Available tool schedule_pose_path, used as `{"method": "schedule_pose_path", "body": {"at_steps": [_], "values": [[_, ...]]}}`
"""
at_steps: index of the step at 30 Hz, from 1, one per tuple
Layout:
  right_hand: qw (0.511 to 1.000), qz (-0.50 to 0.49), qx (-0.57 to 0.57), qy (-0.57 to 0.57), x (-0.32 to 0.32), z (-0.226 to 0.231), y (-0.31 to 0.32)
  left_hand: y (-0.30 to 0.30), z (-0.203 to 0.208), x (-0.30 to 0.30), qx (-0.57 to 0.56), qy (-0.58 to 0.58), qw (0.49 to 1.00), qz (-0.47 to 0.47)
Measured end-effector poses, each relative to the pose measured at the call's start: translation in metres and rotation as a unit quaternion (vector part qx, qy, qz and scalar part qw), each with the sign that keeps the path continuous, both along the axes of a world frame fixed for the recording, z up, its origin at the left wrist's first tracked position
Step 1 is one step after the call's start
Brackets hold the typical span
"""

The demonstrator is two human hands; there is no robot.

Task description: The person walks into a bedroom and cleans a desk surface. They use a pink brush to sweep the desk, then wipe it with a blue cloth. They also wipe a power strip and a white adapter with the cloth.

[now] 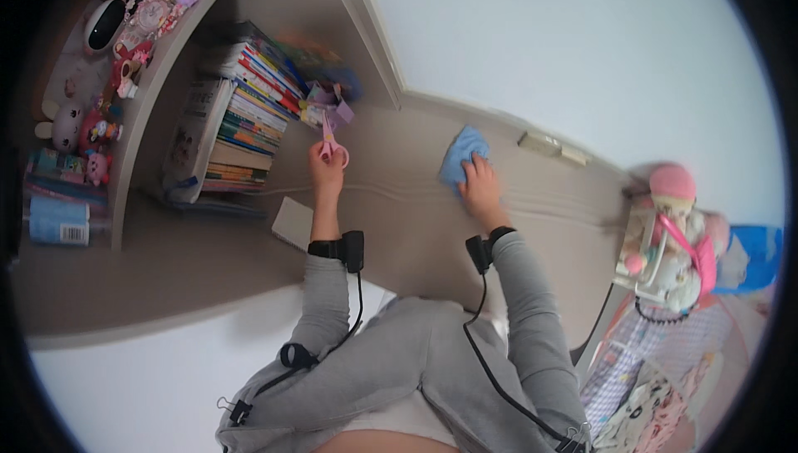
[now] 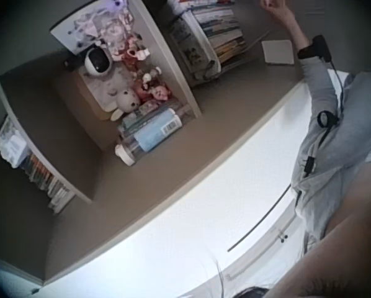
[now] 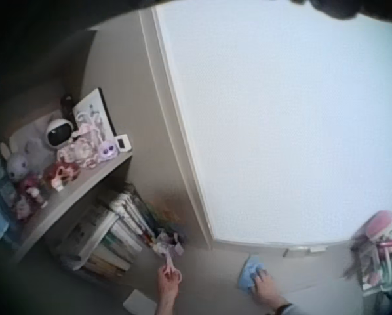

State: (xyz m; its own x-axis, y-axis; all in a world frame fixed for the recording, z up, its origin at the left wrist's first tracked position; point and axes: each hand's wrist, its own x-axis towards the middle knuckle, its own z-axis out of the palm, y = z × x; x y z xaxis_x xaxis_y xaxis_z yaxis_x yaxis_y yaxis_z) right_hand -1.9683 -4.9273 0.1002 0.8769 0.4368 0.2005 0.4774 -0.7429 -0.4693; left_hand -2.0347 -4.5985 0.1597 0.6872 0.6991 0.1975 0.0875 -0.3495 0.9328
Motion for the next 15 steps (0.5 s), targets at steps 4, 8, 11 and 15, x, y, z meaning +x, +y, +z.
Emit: {"method": "schedule_pose_path", "body": {"at_steps": [4, 8, 11, 15], "values": [[0.999, -0.014, -0.018, -0.027, 0.007, -0.020, 0.013, 0.047, 0.042, 0.024, 0.041, -0.008, 0.999, 0.015], [1.000, -0.015, -0.010, -0.025, 0.006, -0.018, 0.011, 0.080, 0.080, 0.060, 0.257, 0.197, 0.939, 0.119], [1.000, -0.015, -0.013, -0.014, 0.008, -0.012, 0.011, 0.090, 0.088, 0.087, 0.292, 0.292, 0.907, 0.084], [1.000, -0.017, 0.000, -0.004, 0.008, -0.005, 0.012, 0.096, 0.079, 0.112, 0.352, 0.367, 0.861, 0.021]]}}
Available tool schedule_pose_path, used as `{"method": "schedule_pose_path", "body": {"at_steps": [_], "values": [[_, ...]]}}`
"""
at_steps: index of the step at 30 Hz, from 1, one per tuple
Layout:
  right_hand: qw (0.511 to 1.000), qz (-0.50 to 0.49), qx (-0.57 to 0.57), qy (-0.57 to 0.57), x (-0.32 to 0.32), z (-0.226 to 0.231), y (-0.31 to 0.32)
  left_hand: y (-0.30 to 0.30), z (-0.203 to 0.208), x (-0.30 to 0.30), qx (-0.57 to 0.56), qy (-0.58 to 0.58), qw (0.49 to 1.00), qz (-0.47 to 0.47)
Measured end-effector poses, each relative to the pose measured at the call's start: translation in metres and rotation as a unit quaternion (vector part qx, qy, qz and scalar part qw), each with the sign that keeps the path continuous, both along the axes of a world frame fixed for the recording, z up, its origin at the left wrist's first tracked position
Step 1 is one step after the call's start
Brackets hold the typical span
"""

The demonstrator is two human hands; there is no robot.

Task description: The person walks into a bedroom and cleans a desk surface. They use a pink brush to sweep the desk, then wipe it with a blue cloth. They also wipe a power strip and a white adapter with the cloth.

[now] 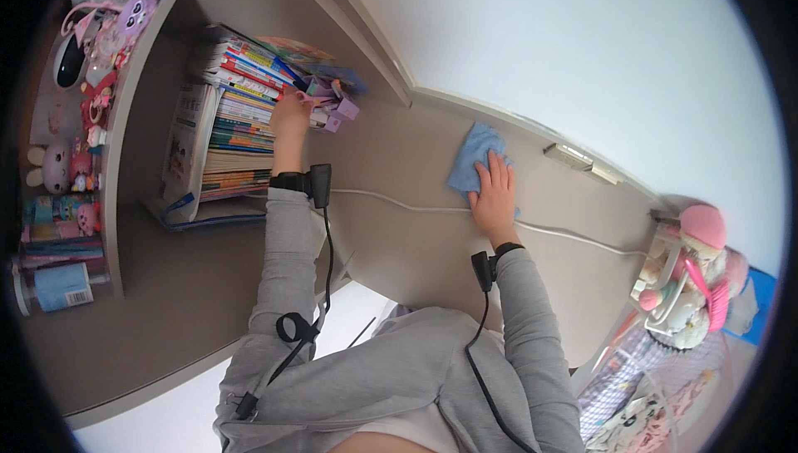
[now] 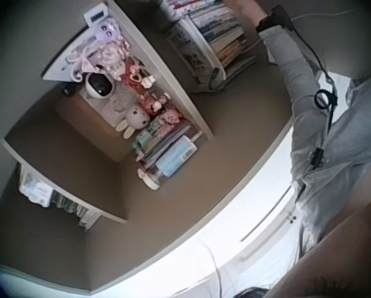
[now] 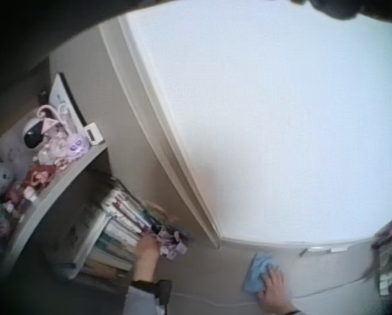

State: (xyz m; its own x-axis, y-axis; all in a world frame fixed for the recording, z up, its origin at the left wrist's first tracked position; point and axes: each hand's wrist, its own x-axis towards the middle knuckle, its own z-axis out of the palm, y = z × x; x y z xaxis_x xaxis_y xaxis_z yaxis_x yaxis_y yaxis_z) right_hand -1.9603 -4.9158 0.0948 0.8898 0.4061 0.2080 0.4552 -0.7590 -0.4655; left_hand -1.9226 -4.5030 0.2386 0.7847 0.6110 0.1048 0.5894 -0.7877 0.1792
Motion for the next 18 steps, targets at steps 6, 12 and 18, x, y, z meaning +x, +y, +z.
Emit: {"method": "schedule_pose_path", "body": {"at_steps": [6, 12, 18], "values": [[1.000, 0.002, 0.004, 0.002, 0.001, 0.000, -0.002, -0.002, -0.026, 0.016, 0.051, -0.036, 0.995, -0.076], [1.000, -0.001, 0.013, 0.004, 0.003, -0.001, 0.001, 0.007, -0.043, 0.031, 0.153, -0.065, 0.970, -0.179], [1.000, 0.000, 0.010, -0.006, 0.003, -0.002, 0.000, -0.024, -0.066, 0.011, 0.124, -0.239, 0.955, -0.122]]}}
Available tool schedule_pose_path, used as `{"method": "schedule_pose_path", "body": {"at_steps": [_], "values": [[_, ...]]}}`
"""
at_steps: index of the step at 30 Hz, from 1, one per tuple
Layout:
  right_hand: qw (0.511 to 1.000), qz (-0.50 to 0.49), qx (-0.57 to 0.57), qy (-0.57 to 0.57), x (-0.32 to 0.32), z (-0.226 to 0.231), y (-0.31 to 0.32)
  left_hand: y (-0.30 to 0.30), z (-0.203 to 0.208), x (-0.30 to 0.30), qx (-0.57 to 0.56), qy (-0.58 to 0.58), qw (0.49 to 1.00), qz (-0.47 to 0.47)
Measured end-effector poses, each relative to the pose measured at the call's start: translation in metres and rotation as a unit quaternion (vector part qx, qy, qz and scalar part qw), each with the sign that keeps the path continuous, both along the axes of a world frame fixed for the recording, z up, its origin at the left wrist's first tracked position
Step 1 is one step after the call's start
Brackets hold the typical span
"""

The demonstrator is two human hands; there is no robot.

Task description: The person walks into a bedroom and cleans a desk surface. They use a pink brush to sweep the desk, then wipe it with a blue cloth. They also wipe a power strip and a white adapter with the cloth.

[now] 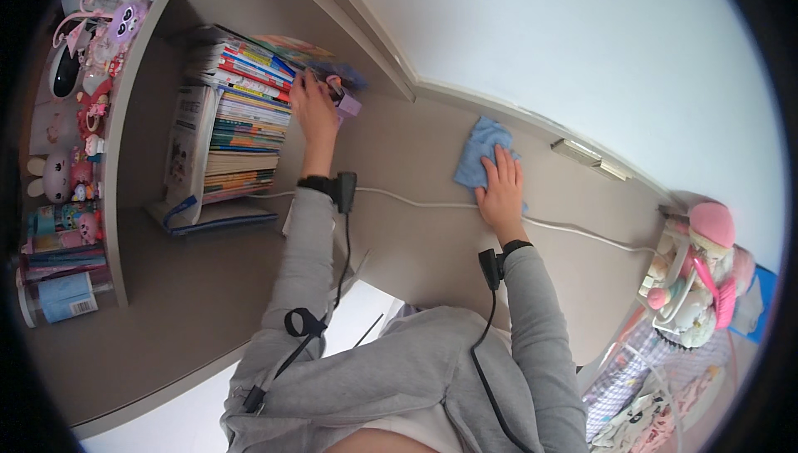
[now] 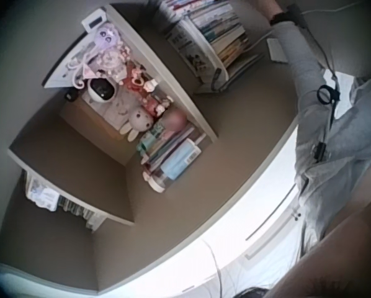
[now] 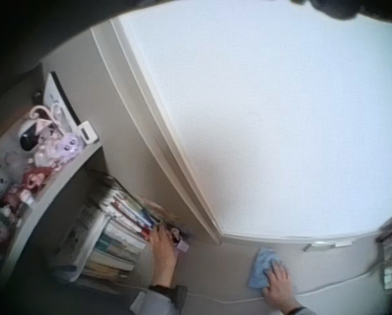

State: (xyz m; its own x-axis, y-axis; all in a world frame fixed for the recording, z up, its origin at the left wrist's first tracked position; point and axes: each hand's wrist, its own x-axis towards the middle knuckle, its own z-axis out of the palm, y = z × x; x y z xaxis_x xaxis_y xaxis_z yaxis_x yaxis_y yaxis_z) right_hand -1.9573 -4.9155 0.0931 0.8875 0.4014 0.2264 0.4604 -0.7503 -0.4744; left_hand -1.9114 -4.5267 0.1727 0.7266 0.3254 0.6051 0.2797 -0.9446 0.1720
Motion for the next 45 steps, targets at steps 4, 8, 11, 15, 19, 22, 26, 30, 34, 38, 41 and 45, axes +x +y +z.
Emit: {"method": "schedule_pose_path", "body": {"at_steps": [4, 8, 11, 15, 19, 22, 26, 30, 34, 38, 41, 45], "values": [[1.000, -0.001, 0.001, -0.003, 0.001, 0.001, 0.001, -0.022, -0.036, -0.039, -0.140, -0.119, 0.980, 0.080], [1.000, -0.003, -0.004, -0.003, 0.000, 0.003, 0.001, -0.012, -0.073, -0.046, -0.283, -0.115, 0.951, 0.056], [1.000, -0.002, -0.005, 0.001, 0.000, 0.003, 0.001, 0.005, -0.083, -0.040, -0.302, -0.177, 0.936, 0.030], [1.000, -0.001, -0.008, 0.004, 0.001, 0.003, 0.001, 0.021, -0.080, -0.032, -0.458, -0.215, 0.862, -0.027], [1.000, -0.002, -0.007, 0.000, 0.002, 0.003, 0.001, 0.022, -0.079, -0.028, -0.462, -0.218, 0.859, 0.016], [1.000, -0.004, -0.007, 0.010, 0.002, 0.003, 0.001, 0.017, -0.084, -0.024, -0.342, -0.238, 0.905, 0.086], [1.000, -0.003, -0.009, 0.009, 0.002, 0.002, 0.001, 0.025, -0.086, -0.015, -0.237, -0.207, 0.938, 0.149], [1.000, -0.007, -0.009, 0.016, 0.002, 0.002, 0.002, 0.052, -0.088, -0.008, -0.234, -0.177, 0.949, 0.120], [1.000, 0.002, -0.001, 0.009, 0.002, 0.003, 0.001, 0.072, -0.094, -0.009, -0.252, -0.190, 0.946, 0.070], [1.000, -0.002, -0.024, 0.012, 0.005, 0.002, 0.001, 0.049, -0.094, -0.024, -0.296, -0.171, 0.937, 0.077], [0.999, 0.001, -0.033, 0.006, 0.006, -0.001, 0.001, -0.021, -0.097, -0.063, -0.248, -0.112, 0.952, 0.142], [0.999, 0.026, -0.008, -0.026, 0.009, -0.009, -0.002, -0.128, -0.100, -0.165, -0.301, 0.051, 0.937, 0.167]]}}
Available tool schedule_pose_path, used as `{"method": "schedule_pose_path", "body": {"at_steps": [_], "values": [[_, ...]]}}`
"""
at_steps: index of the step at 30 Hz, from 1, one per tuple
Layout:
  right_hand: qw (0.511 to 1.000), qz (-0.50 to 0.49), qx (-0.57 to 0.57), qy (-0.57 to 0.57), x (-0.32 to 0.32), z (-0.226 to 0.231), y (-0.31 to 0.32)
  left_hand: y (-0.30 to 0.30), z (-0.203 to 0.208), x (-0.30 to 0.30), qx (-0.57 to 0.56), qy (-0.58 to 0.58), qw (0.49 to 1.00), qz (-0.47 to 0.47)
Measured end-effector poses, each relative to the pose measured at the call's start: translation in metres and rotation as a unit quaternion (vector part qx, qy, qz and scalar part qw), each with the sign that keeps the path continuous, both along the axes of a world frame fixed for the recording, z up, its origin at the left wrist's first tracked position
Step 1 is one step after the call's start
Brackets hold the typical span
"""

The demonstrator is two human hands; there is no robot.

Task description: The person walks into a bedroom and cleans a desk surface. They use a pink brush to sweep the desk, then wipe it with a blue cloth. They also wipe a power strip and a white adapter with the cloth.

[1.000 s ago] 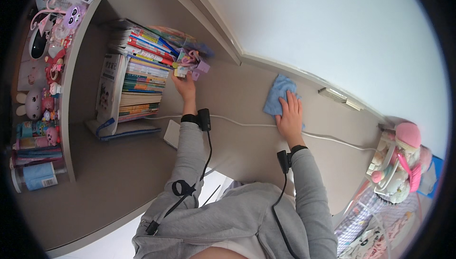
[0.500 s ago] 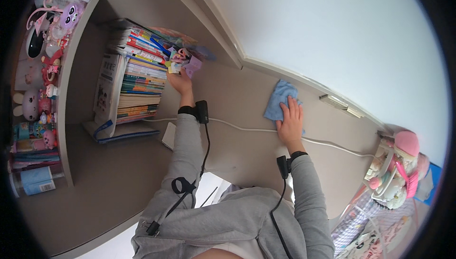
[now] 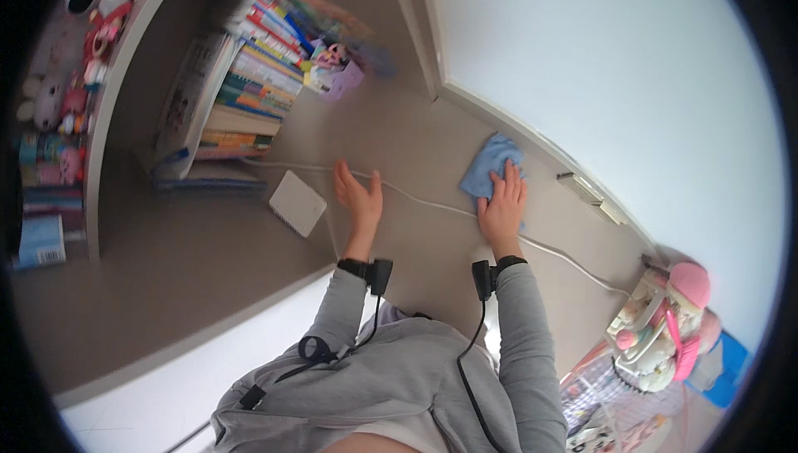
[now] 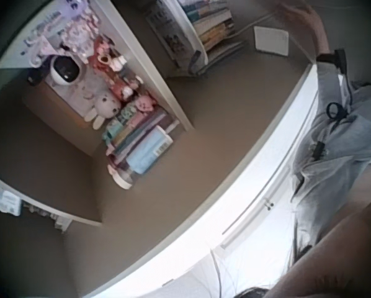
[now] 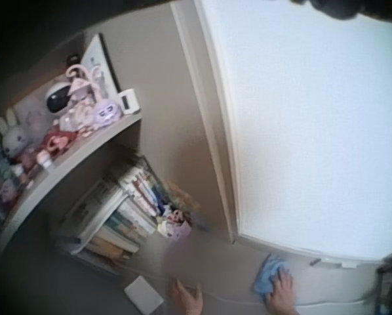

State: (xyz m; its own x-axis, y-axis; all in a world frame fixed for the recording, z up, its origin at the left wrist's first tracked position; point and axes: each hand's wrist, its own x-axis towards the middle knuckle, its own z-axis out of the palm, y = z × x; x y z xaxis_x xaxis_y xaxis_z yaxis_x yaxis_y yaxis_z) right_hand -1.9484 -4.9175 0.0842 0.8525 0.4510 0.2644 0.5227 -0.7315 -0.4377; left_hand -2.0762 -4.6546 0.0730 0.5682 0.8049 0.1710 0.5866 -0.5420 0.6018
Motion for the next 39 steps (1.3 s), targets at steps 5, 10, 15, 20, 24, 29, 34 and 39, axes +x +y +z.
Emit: {"method": "schedule_pose_path", "body": {"at_steps": [5, 10, 15, 20, 24, 29, 34, 39], "values": [[0.997, 0.048, 0.051, 0.022, 0.019, -0.014, 0.019, -0.036, 0.001, -0.092, 0.060, 0.122, 0.990, -0.020], [0.984, 0.159, 0.084, -0.011, 0.040, -0.025, 0.108, -0.040, -0.004, -0.103, 0.071, 0.155, 0.983, -0.067], [0.967, 0.226, 0.062, -0.098, 0.044, -0.028, 0.215, -0.039, -0.002, -0.102, 0.081, 0.148, 0.984, -0.061], [0.941, 0.321, 0.046, -0.091, 0.038, -0.027, 0.298, -0.038, -0.001, -0.102, 0.072, 0.151, 0.984, -0.058], [0.836, 0.544, 0.054, -0.053, 0.006, -0.031, 0.313, -0.039, -0.001, -0.101, 0.073, 0.158, 0.983, -0.059], [0.843, 0.527, 0.100, -0.038, 0.009, -0.037, 0.336, -0.038, 0.000, -0.101, 0.072, 0.156, 0.983, -0.066], [0.914, 0.386, 0.121, -0.043, 0.013, -0.037, 0.411, -0.038, -0.001, -0.101, 0.053, 0.154, 0.984, -0.066], [0.891, 0.442, 0.088, -0.057, -0.010, -0.040, 0.442, -0.038, -0.003, -0.102, 0.052, 0.172, 0.982, -0.059]]}}
